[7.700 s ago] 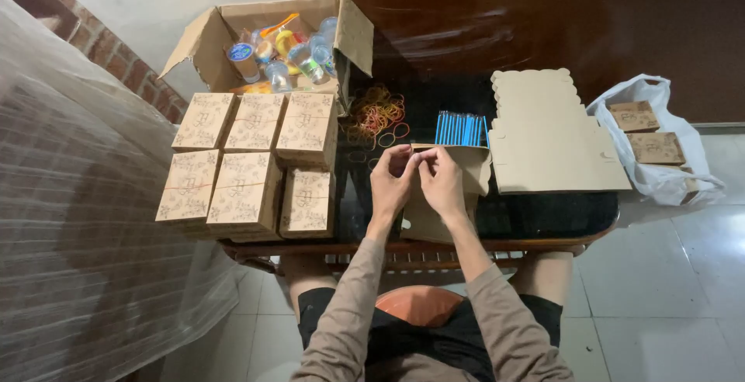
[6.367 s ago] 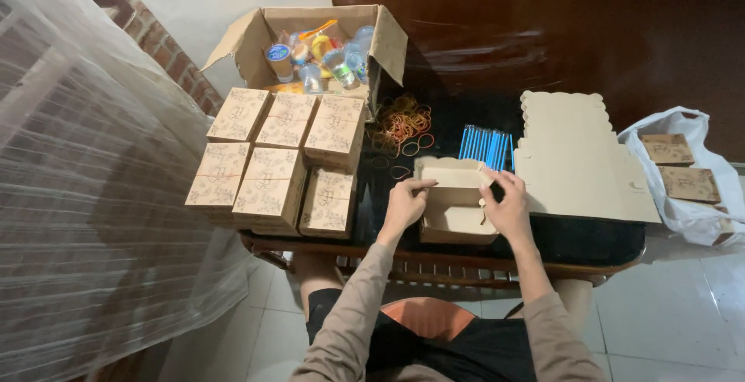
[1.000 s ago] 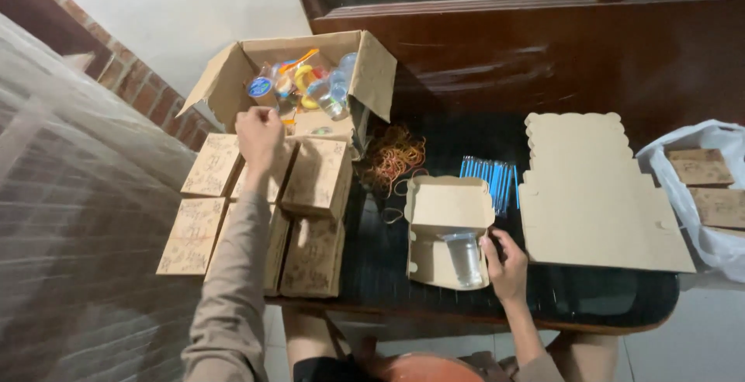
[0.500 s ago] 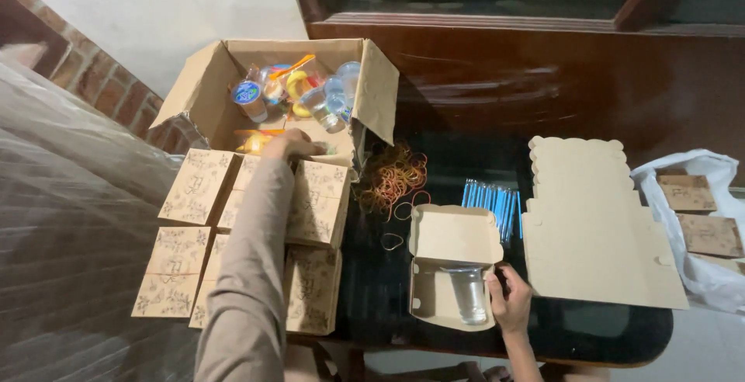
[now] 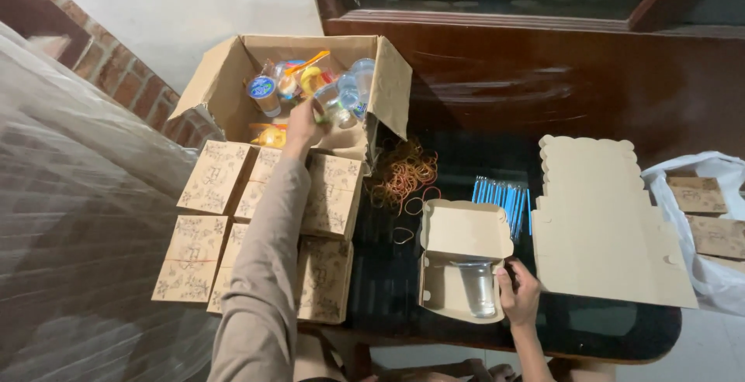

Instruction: Assembling cardboard boxes and filling them with small plastic containers at a steady pace.

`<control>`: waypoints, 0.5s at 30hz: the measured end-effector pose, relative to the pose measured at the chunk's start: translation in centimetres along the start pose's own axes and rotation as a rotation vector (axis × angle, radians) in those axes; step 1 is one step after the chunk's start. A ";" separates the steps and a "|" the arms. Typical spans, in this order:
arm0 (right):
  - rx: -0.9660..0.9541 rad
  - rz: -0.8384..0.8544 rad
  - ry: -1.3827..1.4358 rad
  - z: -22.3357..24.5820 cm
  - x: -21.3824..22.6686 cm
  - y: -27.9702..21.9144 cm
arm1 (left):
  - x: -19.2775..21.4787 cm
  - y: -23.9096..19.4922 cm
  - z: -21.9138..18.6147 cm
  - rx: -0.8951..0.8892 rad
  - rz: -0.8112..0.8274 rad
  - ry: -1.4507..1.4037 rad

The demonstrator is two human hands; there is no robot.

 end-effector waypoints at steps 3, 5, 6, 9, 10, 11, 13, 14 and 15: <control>-0.008 -0.018 -0.020 -0.6 0.0 -0.2 | 1.5 -1.8 -2.1 -0.090 -0.201 -0.335; 0.008 -0.021 -0.007 0.1 -0.1 0.0 | 3.2 -4.2 -4.7 -0.156 -0.237 -0.363; 0.021 -0.028 0.000 0.4 0.1 -0.1 | 3.9 -5.4 -6.2 -0.225 -0.268 -0.396; -0.012 -0.039 0.017 1.0 0.0 -0.1 | 3.9 -6.6 -6.5 -0.299 -0.375 -0.234; -0.010 -0.042 0.018 0.7 -0.2 -0.2 | 2.7 -6.2 -5.7 -0.304 -0.377 -0.233; -0.080 -0.088 -0.003 0.4 -0.4 -0.3 | 1.6 -5.8 -4.8 -0.315 -0.428 -0.273; -0.143 -0.136 -0.022 0.1 -0.5 -0.3 | 0.3 -6.7 -4.7 -0.330 -0.484 -0.313; -0.135 -0.125 -0.007 0.1 -0.4 -0.4 | 0.0 -8.3 -5.6 -0.361 -0.440 -0.317; -0.128 -0.114 0.008 0.2 -0.2 -0.5 | -0.3 -9.8 -6.4 -0.393 -0.396 -0.321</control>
Point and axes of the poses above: each hand's wrist, its own y-axis towards the middle knuckle, its own x-axis out of the back of the hand, z = x × y, the point moved 2 cm from there along y, towards the middle knuckle, and after that the axes turned 4 degrees about y, right-handed, at the moved point
